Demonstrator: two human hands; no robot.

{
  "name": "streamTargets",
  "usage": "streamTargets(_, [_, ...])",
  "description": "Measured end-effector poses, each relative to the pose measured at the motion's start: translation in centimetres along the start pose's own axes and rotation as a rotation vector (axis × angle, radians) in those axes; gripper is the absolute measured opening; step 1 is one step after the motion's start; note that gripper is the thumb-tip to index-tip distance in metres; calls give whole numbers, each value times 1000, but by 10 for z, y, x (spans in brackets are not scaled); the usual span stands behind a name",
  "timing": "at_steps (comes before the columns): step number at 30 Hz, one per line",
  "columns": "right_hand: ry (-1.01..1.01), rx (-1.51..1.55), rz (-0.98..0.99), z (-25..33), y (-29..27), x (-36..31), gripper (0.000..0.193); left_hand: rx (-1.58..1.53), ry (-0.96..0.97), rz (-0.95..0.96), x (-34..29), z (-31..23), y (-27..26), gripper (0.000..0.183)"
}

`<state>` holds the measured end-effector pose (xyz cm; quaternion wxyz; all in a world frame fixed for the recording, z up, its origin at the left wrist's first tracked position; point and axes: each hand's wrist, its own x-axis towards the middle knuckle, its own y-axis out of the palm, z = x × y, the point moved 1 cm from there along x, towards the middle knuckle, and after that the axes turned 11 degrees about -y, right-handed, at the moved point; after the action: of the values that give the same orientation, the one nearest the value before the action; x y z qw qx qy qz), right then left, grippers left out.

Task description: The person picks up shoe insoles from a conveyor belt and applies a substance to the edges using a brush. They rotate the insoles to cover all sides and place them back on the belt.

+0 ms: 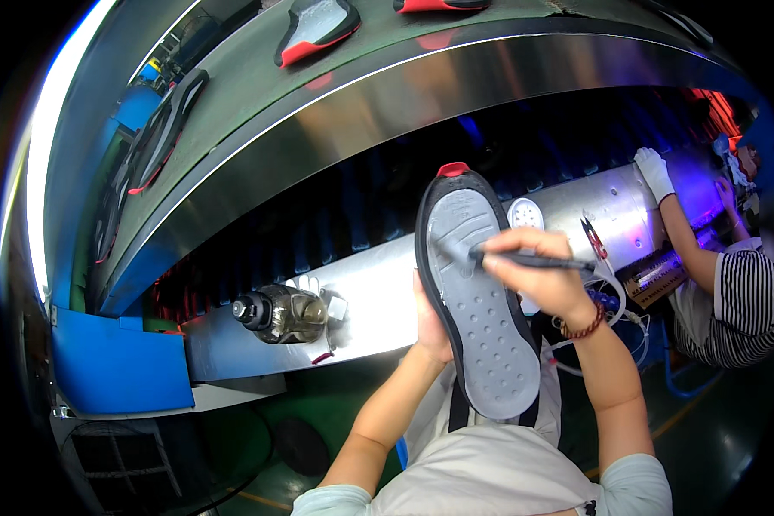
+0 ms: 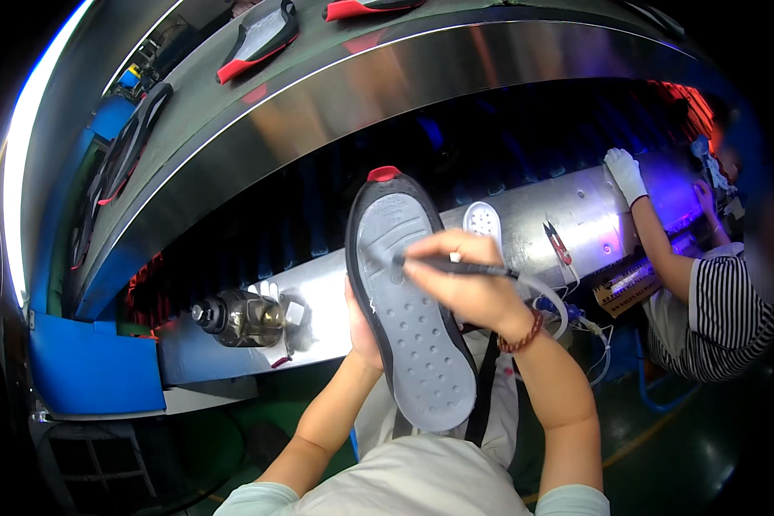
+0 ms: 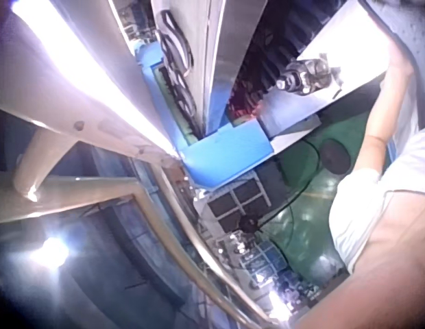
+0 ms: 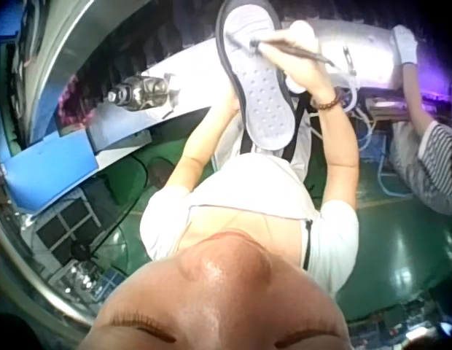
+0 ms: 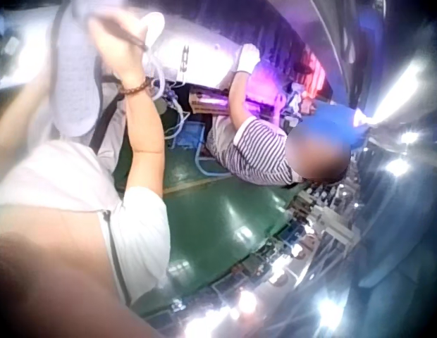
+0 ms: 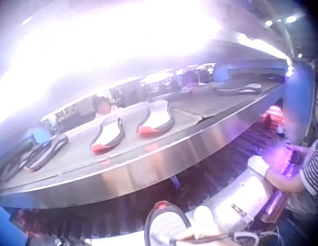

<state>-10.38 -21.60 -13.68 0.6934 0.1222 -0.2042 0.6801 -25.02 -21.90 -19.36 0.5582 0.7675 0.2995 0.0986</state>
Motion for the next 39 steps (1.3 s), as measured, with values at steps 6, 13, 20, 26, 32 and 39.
streamTargets(6, [280,372,156,19,-11,-9,16,42,197,-125,-4,-10,1,74])
streamTargets(13, [-118,273,442,17,-10,-16,18,93,256,-141,4,-19,4,82])
streamTargets(20, [-131,176,415,13,-14,-18,20,281,518,7,16,-43,7,87])
streamTargets(26, [32,254,234,15,-19,-22,16,106,614,168,16,-57,18,90])
streamTargets(32, [35,487,305,16,-25,-27,17,210,651,170,9,-72,18,88])
streamTargets(39, [-149,274,447,15,-31,-30,18,247,654,266,7,-79,23,87])
